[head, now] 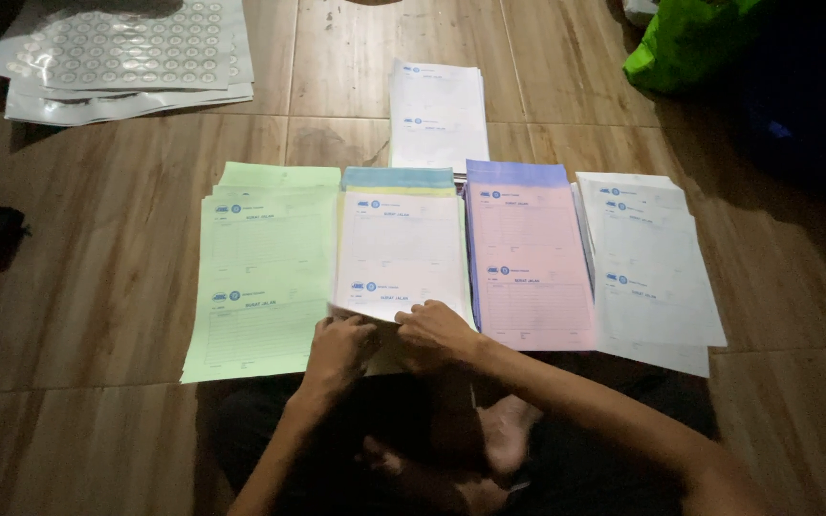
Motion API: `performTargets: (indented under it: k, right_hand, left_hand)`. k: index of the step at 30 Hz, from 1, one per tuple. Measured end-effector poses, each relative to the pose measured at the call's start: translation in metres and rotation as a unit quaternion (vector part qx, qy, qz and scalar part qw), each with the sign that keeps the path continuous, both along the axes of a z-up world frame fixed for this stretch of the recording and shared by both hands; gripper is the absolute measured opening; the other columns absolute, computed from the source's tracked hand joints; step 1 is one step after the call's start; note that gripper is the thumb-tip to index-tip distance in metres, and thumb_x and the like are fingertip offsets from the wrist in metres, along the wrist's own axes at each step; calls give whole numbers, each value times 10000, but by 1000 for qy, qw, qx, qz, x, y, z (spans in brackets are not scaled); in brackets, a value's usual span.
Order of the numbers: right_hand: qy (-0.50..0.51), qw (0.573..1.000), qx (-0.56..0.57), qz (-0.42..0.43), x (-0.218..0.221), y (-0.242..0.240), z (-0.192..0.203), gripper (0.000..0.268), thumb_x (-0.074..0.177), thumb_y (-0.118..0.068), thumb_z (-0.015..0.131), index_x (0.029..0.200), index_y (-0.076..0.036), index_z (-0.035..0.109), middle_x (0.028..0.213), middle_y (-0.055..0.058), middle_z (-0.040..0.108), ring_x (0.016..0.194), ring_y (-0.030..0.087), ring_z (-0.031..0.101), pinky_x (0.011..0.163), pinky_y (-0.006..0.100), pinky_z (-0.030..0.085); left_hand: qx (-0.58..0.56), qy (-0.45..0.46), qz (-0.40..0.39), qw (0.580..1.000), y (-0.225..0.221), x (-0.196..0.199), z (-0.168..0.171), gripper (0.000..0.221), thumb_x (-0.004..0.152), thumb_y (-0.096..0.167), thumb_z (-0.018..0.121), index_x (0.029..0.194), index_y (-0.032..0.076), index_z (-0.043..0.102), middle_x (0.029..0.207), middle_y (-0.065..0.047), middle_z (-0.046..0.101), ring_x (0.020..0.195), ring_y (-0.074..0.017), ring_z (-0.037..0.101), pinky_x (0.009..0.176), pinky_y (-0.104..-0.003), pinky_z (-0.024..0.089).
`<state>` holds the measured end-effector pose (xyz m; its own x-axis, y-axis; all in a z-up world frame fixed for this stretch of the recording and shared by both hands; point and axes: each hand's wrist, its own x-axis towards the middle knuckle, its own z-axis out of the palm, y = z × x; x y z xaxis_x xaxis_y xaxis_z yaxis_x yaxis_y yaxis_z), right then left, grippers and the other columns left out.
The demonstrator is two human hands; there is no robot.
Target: Sorting a large stack of multi-colored printed forms into separate piles based on color.
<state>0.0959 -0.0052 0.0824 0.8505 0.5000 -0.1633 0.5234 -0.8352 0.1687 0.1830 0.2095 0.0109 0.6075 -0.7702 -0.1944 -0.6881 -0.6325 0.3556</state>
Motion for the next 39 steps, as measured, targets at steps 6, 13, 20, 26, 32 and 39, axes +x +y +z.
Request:
performTargets:
  k: [6,13,20,26,32,39]
  right_hand:
    - [24,990,114,-85,13,-22,-26,341,1044,-296,451,768,-166,605,697,17,623,651,241,708,578,370,557]
    - [76,887,361,-278,24,-60,78,186,845,-211,724,763,-45,747,688,183,726,689,428,725,642,497,540]
    - [33,827,502,-252,103,-102,141,318,836,-336,848,939,-41,792,760,135,693,762,223,613,717,390,497]
    - [-209,962,45,-170,158,38,186,229,970,-103,725,1174,-115,621,737,73,663,633,244,672,548,407,480]
    - [-180,981,51,48,129,173,129,253,985,-73,677,1232,-123,652,781,130,624,616,253,673,491,339,496]
    - [-76,991,-12,106,131,183,-3,228,1033,-181,524,891,-96,680,805,68,590,697,202,662,533,297,500]
  left_hand:
    - [-173,-74,127,974,19,-8,81,267,1037,384,680,1260,241,647,1176,-32,651,1204,-273,669,1161,-618,438]
    - [120,-123,135,976,162,45,62,682,857,228,830,1468,276,531,1504,-82,547,1530,-354,448,1205,-634,426]
    - [154,-181,-49,970,212,58,27,544,960,348,689,1473,211,573,1473,-171,600,1483,-403,480,1174,-645,409]
    - [70,-183,-71,978,195,47,41,668,976,629,591,1394,109,617,1242,-211,694,1214,-404,665,1041,-583,486]
    - [143,-211,-95,962,180,42,-5,336,997,280,569,1283,110,613,1094,-176,704,963,-368,751,871,-539,523]
    - [-61,-666,-100,737,224,69,-148,498,1031,220,569,1526,177,541,1509,-106,506,1645,-345,293,1238,-450,392]
